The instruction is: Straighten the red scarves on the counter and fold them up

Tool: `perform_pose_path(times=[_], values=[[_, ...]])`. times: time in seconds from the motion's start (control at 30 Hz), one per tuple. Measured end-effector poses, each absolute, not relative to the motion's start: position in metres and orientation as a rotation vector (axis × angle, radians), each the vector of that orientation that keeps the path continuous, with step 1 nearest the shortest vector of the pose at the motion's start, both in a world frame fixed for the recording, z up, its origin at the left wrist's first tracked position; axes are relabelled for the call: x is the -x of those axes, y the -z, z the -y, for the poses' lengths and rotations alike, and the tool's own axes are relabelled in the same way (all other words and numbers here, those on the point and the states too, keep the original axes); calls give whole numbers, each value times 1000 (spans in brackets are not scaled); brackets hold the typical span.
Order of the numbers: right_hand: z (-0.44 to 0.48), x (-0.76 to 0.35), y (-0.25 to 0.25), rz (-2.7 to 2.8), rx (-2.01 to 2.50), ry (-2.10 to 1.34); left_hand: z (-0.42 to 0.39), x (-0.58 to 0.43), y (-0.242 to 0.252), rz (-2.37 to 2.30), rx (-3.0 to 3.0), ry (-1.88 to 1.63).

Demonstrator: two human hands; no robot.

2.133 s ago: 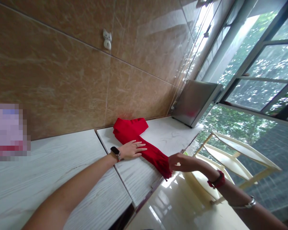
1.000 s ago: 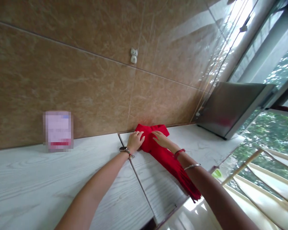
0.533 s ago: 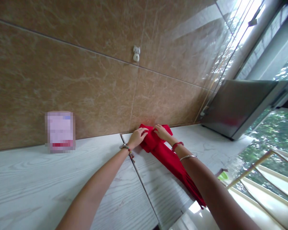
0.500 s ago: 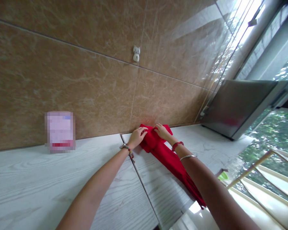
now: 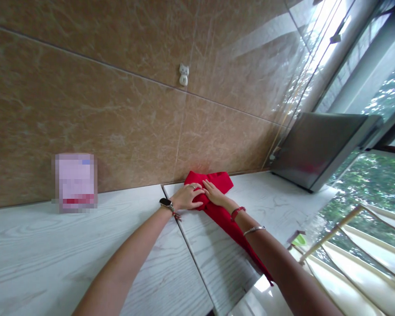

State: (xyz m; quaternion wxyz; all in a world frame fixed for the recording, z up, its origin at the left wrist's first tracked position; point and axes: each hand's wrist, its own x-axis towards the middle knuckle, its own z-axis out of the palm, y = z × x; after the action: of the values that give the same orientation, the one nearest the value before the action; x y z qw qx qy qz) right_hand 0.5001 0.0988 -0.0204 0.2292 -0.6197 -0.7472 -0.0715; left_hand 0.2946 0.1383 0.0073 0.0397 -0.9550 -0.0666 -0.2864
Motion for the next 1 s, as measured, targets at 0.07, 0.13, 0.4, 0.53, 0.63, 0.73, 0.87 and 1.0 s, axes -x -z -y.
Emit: perform_pose_path(times=[0.07,0.13,0.4,0.53,0.63,0.73,0.87,1.0], values=[[-93,-502,19,1983,1696,201,-138,-292,-6,129,2936,765],[-81,-503,20,1860,1701,224,-140,-290,-5,123,2893,712],[-11,-482,37,1864,1868,192,-144,-291,-4,63,2682,607],[-1,-468,29,1997,1993,179,-146,-291,-7,102,2573,658],[0,-466,23,2056,1993,148,-147,-290,-10,172,2533,678],[1,-467,21,2108,1965,154,-145,-292,-9,303,2522,653],[2,-467,22,2138,1958,141,-142,-295,-4,472,2539,632],[-2,-470,27,2167,1896,93,-139,-292,-3,322,2674,633]])
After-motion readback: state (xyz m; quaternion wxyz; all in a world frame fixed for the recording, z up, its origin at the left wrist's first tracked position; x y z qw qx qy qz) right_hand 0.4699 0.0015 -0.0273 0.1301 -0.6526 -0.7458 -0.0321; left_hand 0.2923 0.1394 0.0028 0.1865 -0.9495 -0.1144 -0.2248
